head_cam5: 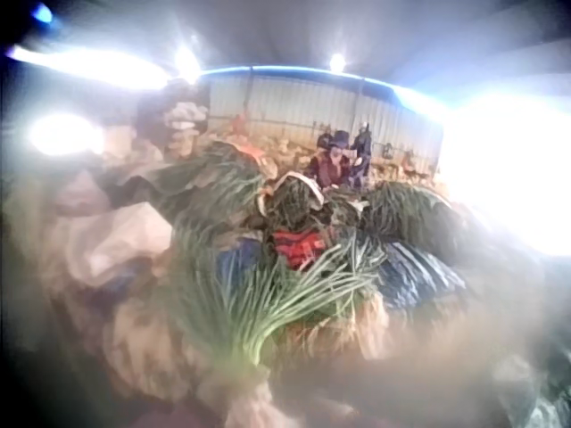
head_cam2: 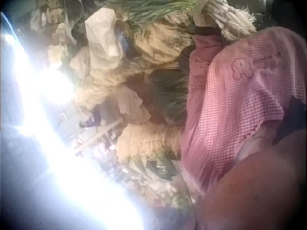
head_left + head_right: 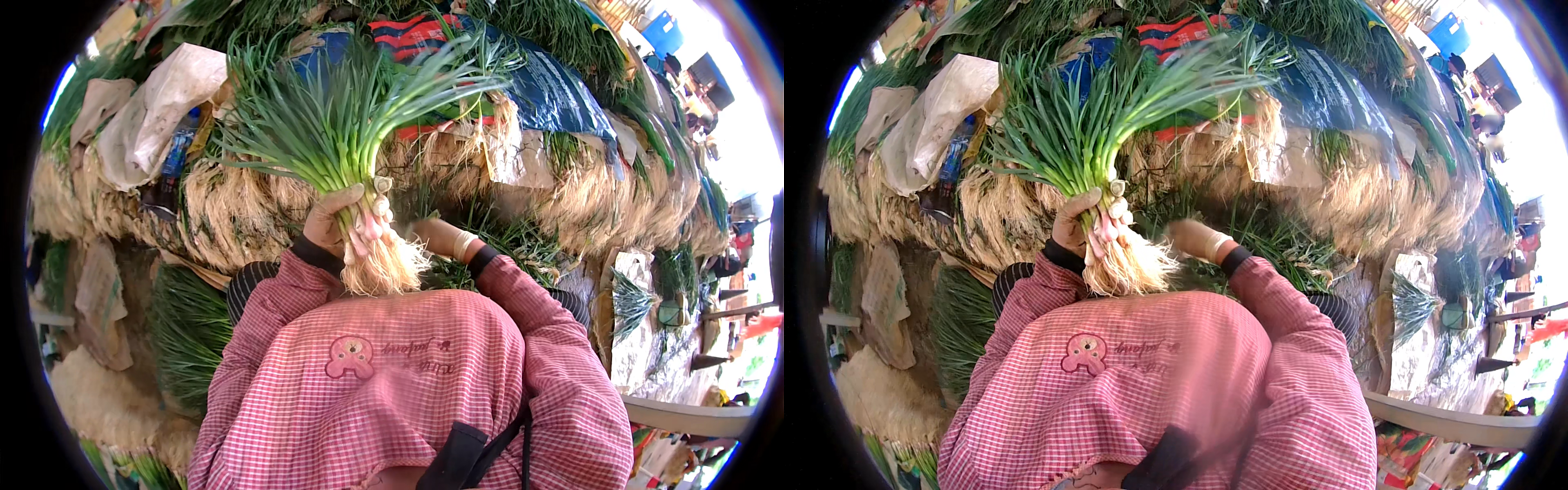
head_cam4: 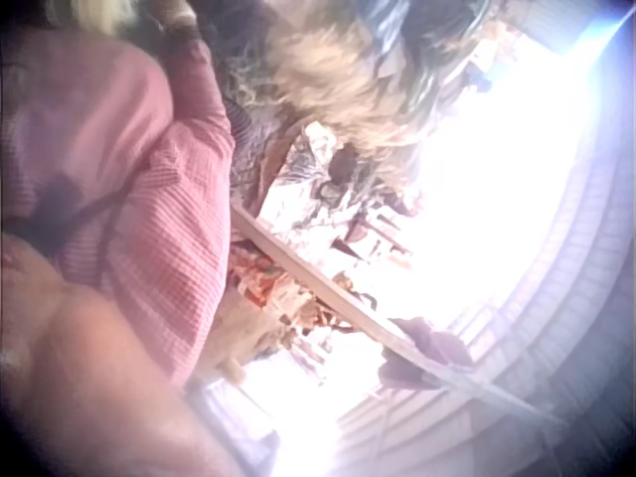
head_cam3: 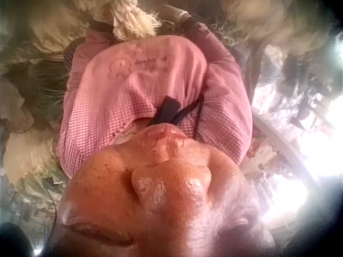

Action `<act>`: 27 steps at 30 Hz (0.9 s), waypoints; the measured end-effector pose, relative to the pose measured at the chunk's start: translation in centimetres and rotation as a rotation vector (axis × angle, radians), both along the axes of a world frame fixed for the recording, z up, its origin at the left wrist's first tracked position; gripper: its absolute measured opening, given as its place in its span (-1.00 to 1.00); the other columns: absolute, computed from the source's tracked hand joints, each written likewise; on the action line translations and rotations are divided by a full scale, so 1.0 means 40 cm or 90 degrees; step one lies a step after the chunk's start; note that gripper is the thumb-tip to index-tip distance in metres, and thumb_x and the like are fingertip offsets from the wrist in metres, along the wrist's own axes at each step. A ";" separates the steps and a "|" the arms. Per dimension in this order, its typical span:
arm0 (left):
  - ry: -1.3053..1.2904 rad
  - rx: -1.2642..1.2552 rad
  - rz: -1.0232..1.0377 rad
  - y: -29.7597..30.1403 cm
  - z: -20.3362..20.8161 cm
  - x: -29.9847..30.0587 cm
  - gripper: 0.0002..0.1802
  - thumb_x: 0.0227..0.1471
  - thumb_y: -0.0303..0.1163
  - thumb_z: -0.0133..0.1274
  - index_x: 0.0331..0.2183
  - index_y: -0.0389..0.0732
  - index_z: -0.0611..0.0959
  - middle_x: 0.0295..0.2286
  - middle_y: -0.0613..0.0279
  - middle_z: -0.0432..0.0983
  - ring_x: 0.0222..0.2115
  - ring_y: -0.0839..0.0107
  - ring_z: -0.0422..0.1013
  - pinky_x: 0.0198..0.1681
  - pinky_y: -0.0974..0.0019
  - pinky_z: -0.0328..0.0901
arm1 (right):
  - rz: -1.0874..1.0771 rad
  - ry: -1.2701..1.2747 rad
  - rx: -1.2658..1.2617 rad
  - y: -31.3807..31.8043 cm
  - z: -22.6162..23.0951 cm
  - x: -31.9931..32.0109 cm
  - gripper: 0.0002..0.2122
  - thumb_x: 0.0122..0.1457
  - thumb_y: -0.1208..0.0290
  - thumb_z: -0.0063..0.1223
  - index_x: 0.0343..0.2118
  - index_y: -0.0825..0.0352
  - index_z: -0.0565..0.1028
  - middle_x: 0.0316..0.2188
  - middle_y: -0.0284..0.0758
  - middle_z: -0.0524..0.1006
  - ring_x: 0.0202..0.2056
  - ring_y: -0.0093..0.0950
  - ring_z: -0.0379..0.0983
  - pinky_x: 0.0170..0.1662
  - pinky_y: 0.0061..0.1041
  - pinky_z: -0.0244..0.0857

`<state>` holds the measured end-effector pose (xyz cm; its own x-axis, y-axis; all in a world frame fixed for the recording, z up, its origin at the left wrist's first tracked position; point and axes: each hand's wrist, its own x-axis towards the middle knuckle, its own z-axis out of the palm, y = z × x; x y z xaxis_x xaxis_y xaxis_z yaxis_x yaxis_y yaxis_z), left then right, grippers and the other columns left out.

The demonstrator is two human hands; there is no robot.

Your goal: The person peels dry outer layers from bunches of green onions, sorts them, and ties the cleaned bunches with a rubber band before placing them to the side.

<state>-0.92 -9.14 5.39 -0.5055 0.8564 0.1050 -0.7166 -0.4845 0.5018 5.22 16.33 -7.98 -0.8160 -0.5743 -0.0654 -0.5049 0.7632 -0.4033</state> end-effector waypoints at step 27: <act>0.071 -0.367 -0.018 0.101 -0.089 0.002 -0.67 0.20 -0.30 -0.06 -0.22 -0.41 0.58 -0.46 0.03 0.57 -0.54 0.29 0.52 -0.43 0.34 0.45 | -0.531 -0.127 -0.568 -0.048 0.232 -0.156 -0.66 0.18 0.22 0.14 -0.21 0.49 0.53 -0.39 -0.14 0.57 -0.36 -0.48 0.46 -0.23 -0.42 0.32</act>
